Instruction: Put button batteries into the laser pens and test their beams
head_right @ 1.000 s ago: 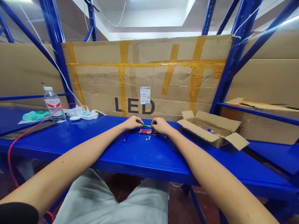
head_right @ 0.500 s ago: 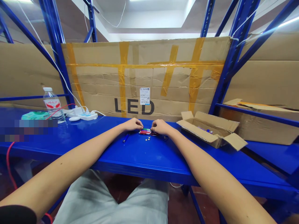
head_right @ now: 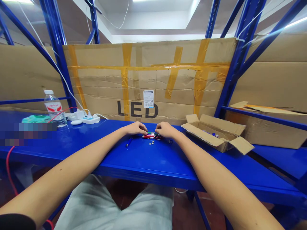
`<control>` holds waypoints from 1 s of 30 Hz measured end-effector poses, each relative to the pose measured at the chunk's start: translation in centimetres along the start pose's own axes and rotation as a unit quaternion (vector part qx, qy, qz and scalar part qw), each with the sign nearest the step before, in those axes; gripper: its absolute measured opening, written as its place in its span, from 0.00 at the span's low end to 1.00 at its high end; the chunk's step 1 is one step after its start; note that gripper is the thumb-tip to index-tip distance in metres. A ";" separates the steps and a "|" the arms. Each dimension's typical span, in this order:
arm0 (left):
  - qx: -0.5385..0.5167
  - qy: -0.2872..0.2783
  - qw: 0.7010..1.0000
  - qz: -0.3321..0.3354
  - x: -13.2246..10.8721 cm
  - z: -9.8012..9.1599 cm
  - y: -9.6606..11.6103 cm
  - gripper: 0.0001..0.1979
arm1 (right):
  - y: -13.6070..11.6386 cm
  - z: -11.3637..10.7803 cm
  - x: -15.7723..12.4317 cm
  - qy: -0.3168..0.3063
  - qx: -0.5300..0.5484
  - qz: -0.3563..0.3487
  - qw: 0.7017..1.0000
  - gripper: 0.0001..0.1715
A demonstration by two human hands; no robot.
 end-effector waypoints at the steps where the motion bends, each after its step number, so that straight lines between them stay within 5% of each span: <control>1: -0.002 -0.002 1.000 -0.003 0.0 0.0 0.0 0.13 | 0.0 -0.1 0.0 0.003 -0.002 0.000 1.000 0.11; 7: 0.011 -0.009 1.000 -0.003 0.0 -0.2 -0.1 0.15 | 0.0 -0.7 0.1 0.021 -0.014 0.002 1.000 0.12; 13: 0.068 0.123 0.990 -0.015 -0.3 -3.2 -1.5 0.12 | 2.5 -1.1 0.5 0.016 -0.081 0.040 0.996 0.12; 18: 0.169 0.137 0.973 -0.082 -1.5 -4.9 -3.1 0.04 | 5.3 -1.4 0.4 -0.005 -0.130 0.094 0.987 0.13; 23: 0.160 0.007 0.970 -0.181 -3.1 -4.3 -3.4 0.12 | 6.0 -1.8 0.0 -0.030 -0.158 0.126 0.979 0.08; 30: 0.078 -0.135 0.976 -0.153 -4.0 -0.9 -1.0 0.09 | 1.7 -2.9 -0.6 0.002 -0.123 0.041 0.992 0.15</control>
Point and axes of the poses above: each hand's wrist, its own x-axis towards the middle knuckle, its own z-axis out of the palm, y = z × x, the point moved 8 cm from there along x, towards the middle knuckle, and after that the axes turned 2 degrees about y, right-handed, at the moved point
